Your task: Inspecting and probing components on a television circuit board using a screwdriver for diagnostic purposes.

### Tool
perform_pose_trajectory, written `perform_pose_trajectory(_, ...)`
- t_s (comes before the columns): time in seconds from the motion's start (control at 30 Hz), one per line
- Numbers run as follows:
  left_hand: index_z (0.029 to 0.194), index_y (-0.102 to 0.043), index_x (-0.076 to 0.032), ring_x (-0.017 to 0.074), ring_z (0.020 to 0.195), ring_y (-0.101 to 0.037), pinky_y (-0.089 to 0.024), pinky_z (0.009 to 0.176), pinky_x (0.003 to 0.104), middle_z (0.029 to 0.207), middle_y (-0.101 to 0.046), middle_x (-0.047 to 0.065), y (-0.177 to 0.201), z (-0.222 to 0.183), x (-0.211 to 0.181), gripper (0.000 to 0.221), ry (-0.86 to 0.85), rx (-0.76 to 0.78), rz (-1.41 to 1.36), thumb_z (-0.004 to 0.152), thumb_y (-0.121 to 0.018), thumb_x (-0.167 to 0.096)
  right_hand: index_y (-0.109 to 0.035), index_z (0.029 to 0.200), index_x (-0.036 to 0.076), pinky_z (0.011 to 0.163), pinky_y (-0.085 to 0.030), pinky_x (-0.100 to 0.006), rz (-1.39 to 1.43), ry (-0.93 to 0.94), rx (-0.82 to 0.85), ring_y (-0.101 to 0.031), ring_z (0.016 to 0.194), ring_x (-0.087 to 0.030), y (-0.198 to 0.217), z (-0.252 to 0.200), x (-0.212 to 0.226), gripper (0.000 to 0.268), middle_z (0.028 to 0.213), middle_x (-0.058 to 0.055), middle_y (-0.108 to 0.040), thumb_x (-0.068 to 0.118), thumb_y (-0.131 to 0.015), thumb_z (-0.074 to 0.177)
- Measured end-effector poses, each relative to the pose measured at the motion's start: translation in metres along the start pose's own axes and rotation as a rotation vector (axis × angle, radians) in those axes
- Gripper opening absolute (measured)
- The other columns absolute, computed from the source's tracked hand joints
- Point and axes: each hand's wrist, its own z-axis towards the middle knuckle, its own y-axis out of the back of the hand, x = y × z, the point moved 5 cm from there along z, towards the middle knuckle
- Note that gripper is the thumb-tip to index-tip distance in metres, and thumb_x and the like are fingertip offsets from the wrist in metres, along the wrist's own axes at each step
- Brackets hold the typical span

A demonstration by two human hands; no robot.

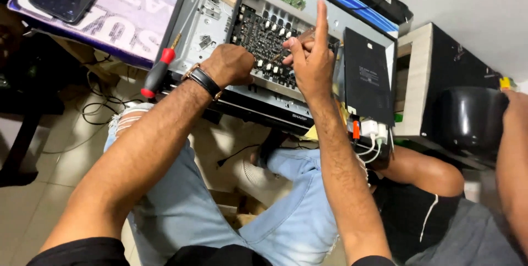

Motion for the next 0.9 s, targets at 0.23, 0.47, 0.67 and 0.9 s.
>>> perform_pose_trajectory(0.23, 0.119, -0.075, -0.010, 0.0328, 0.119, -0.067, -0.058, 0.096, 0.050, 0.116, -0.075, 0.010, -0.042, 0.021, 0.030, 0.049, 0.404, -0.041, -0.617, 0.080, -0.081, -0.039, -0.039, 0.159, 0.017, 0.068, -0.065, -0.033, 0.099, 0.075, 0.058, -0.077, 0.069, -0.025, 0.003, 0.023, -0.006, 0.061, 0.096, -0.024, -0.078, 0.007, -0.066, 0.106)
perform_pose_trajectory(0.47, 0.105, -0.079, -0.006, 0.0356, 0.099, -0.076, -0.062, 0.086, 0.049, 0.096, -0.079, 0.018, -0.003, -0.005, 0.018, 0.031, 0.056, 0.004, -0.214, 0.091, -0.069, -0.032, -0.039, 0.158, 0.009, 0.073, -0.068, -0.046, 0.110, 0.098, 0.173, -0.077, 0.084, -0.036, 0.011, 0.034, 0.007, 0.054, 0.113, -0.030, -0.073, 0.001, -0.057, 0.107)
perform_pose_trajectory(0.67, 0.108, -0.076, -0.004, 0.0374, 0.096, -0.076, -0.061, 0.084, 0.051, 0.094, -0.078, 0.018, 0.013, -0.007, 0.010, 0.027, 0.040, 0.050, -0.232, 0.093, -0.069, -0.026, -0.055, 0.147, 0.011, 0.068, -0.066, -0.038, 0.052, 0.048, 0.208, -0.077, 0.080, -0.029, 0.014, 0.030, -0.002, 0.046, 0.102, -0.021, -0.076, 0.005, -0.064, 0.102)
perform_pose_trajectory(0.9, 0.109, -0.074, -0.006, 0.0321, 0.086, -0.077, -0.062, 0.078, 0.048, 0.087, -0.076, 0.015, 0.027, 0.001, 0.000, 0.024, -0.005, -0.063, -0.176, 0.093, -0.072, -0.025, -0.066, 0.103, 0.012, 0.048, -0.057, -0.028, -0.047, 0.025, 0.140, -0.072, 0.058, -0.022, 0.015, 0.033, 0.005, 0.014, 0.074, -0.012, -0.074, 0.019, -0.076, 0.097)
